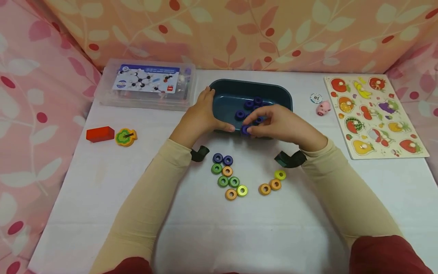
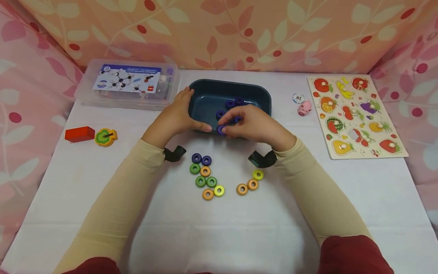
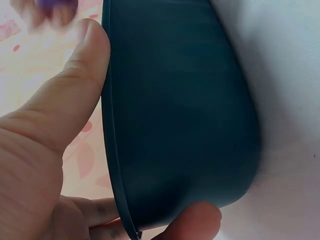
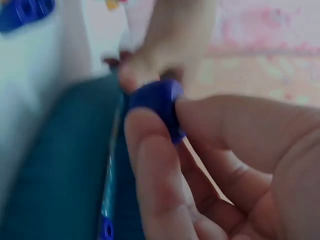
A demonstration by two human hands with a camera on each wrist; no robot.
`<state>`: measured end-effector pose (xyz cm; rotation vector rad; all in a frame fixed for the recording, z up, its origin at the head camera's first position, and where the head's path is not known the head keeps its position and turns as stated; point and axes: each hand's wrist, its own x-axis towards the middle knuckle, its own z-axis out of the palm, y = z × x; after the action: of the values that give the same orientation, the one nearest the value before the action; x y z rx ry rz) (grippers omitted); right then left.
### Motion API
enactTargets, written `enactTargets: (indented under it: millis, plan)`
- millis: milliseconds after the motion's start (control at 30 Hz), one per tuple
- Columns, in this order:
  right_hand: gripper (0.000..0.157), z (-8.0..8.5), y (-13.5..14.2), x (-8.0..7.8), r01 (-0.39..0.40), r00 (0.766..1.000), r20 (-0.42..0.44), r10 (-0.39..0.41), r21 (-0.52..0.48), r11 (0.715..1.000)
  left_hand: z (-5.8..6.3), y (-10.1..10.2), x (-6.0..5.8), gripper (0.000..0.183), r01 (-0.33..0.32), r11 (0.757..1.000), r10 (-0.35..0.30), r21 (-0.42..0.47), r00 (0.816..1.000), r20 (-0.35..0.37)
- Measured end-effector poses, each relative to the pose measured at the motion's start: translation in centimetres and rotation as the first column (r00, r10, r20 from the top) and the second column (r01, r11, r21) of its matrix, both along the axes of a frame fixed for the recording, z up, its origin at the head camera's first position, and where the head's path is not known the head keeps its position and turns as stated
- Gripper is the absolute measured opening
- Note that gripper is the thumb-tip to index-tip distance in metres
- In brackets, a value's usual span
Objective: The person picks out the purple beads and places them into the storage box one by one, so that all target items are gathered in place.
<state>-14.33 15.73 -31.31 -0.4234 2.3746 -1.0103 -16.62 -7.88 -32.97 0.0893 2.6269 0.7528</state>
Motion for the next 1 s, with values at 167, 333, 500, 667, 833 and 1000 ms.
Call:
enactTargets:
  millis: [167, 333, 500, 667, 833, 1000]
  plan:
    - [0.024, -1.7, -0.9, -3.2, 0.069, 0.998, -0.013, -0.069, 0.001, 0.998, -0.2, 0.1, 0.1, 0.138, 0.011, 1.000, -0.011, -0.003, 1.000, 0.002]
    - [0.025, -3.8, -2.2, -4.9, 0.035, 0.999, 0.002, -0.035, 0.028, 0.999, -0.4, 0.2, 0.2, 0.137, 0.018, 1.000, -0.018, -0.004, 1.000, 0.006]
    - [0.030, -4.2, -1.9, -5.1, 0.149, 0.987, -0.068, -0.148, 0.009, 0.989, -0.5, 0.3, 0.2, 0.138, 0.021, 1.000, -0.021, 0.000, 1.000, 0.003]
    - [0.024, -2.8, -0.8, -2.9, 0.188, 0.977, -0.093, -0.190, -0.030, 0.982, -0.4, 0.3, 0.2, 0.139, 0.013, 1.000, -0.013, -0.004, 1.000, 0.004]
    - [0.017, -1.8, -0.9, 1.2, -0.034, 0.999, -0.022, 0.033, -0.025, 0.999, -0.1, 0.1, 0.2, 0.138, 0.007, 1.000, -0.007, 0.003, 1.000, 0.002]
    - [0.023, -3.9, -2.8, 3.1, -0.237, 0.971, -0.020, 0.237, 0.013, 0.972, -0.1, -0.1, 0.0, 0.137, 0.016, 1.000, -0.016, -0.001, 1.000, -0.006]
